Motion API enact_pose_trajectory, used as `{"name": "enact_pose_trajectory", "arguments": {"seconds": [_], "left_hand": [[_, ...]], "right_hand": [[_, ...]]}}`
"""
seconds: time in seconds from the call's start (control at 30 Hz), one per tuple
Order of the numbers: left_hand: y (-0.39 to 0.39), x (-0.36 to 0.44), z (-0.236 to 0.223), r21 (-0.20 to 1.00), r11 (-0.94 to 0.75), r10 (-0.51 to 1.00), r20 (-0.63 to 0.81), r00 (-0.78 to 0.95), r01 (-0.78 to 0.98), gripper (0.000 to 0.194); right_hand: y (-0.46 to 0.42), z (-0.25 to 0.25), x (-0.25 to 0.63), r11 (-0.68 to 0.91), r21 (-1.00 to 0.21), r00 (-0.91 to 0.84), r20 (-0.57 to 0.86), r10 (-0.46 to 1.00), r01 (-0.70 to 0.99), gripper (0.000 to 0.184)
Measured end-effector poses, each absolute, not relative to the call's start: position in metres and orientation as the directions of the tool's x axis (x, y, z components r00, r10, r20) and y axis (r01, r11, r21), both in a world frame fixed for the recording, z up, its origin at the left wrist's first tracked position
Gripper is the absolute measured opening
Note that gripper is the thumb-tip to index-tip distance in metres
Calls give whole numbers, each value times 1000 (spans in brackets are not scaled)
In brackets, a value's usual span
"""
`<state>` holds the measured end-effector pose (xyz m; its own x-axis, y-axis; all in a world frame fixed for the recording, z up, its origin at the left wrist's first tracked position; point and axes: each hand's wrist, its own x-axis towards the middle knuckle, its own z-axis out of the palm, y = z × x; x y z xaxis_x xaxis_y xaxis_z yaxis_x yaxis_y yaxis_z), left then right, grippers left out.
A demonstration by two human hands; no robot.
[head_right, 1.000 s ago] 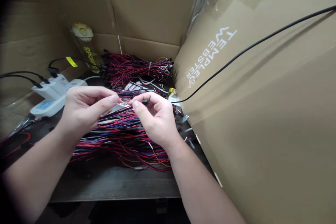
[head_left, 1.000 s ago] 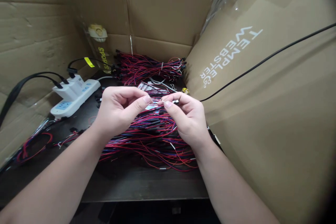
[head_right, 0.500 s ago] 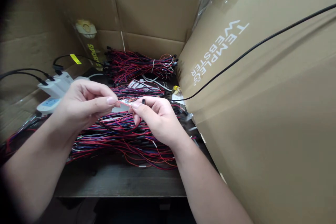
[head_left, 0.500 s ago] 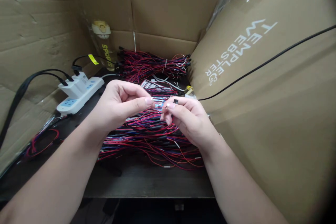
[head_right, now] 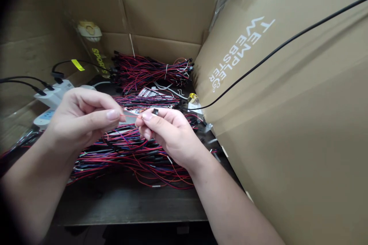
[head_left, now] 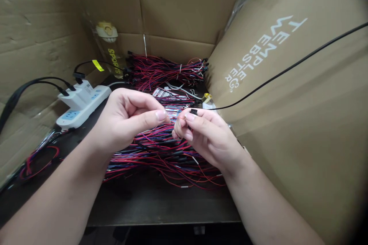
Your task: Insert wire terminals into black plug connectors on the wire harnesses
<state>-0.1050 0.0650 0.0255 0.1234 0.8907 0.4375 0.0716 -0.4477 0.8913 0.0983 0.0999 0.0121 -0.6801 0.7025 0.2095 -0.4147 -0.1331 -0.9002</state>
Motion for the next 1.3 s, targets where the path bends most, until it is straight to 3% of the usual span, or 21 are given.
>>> {"name": "enact_pose_trajectory", "arguments": {"seconds": [0.2,0.43,0.57,0.87,1.3], "left_hand": [[56,-101,30,758,-580,814,554,176,297,9],[59,-95,29,566,-712,700,618,358,415,12],[60,-96,27,551,-684,713,642,280,478,11],[58,-94,27,571,-638,741,638,209,517,7],[55,-97,27,611,-640,756,609,240,466,7]], "right_hand": [[102,11,101,10,-925,-647,272,712,-379,27],[103,13,101,137,-937,-628,318,711,-321,30],[99,18,102,253,-946,-606,323,727,-202,31],[94,15,99,378,-920,-575,367,731,-107,39],[91,16,110,459,-884,-606,414,679,-90,14]]}}
